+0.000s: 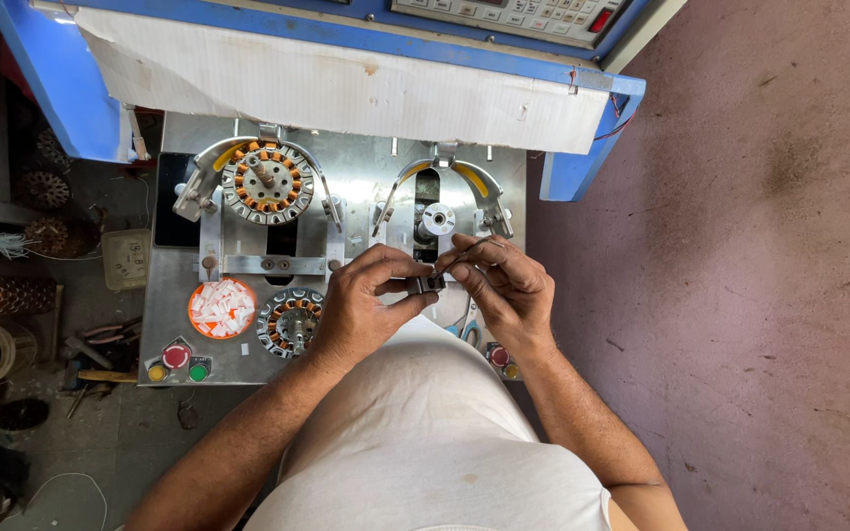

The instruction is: The person is assembling a small metal component and connecting it to a copper-wound stator by hand and using a small screwdriver on a workbench.

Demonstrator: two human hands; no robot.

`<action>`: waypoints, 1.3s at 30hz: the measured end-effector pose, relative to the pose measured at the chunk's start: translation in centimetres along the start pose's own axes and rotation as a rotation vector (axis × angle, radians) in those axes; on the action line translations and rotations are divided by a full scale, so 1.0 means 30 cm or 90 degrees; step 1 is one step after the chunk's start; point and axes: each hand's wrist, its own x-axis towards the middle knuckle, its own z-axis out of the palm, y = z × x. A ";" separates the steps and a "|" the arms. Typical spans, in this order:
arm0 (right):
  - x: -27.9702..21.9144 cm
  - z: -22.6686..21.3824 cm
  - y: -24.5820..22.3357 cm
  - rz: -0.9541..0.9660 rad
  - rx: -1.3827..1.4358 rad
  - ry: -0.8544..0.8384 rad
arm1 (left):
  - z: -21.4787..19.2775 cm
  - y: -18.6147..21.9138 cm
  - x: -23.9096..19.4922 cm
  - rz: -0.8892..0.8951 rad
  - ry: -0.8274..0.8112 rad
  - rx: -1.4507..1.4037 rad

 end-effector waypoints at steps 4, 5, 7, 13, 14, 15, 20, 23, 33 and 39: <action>-0.005 0.001 -0.002 0.039 0.059 0.028 | -0.002 0.005 -0.001 0.002 -0.002 0.003; -0.008 0.001 -0.003 0.054 0.065 0.041 | -0.002 0.007 -0.001 0.005 -0.002 0.001; -0.011 0.000 -0.003 0.066 0.101 0.061 | -0.002 0.009 -0.001 0.006 -0.002 -0.002; -0.003 -0.031 0.001 0.094 0.231 0.071 | -0.007 0.008 -0.001 0.045 0.006 0.032; -0.002 -0.037 -0.002 0.145 0.176 0.059 | -0.008 0.008 -0.002 0.057 0.007 0.040; -0.001 -0.039 -0.003 0.195 0.120 0.047 | -0.009 0.008 -0.003 0.069 0.013 0.051; -0.009 -0.002 -0.021 0.095 -0.340 -0.033 | -0.012 0.009 -0.006 0.109 0.028 0.091; 0.002 0.007 -0.041 0.039 -0.432 -0.075 | -0.008 0.003 -0.010 0.102 0.028 0.124; -0.029 -0.003 -0.054 0.095 -0.473 -0.097 | 0.015 -0.025 -0.033 0.155 -0.013 0.145; -0.091 0.007 -0.061 0.059 -0.446 -0.070 | 0.015 -0.017 -0.045 0.150 -0.053 0.138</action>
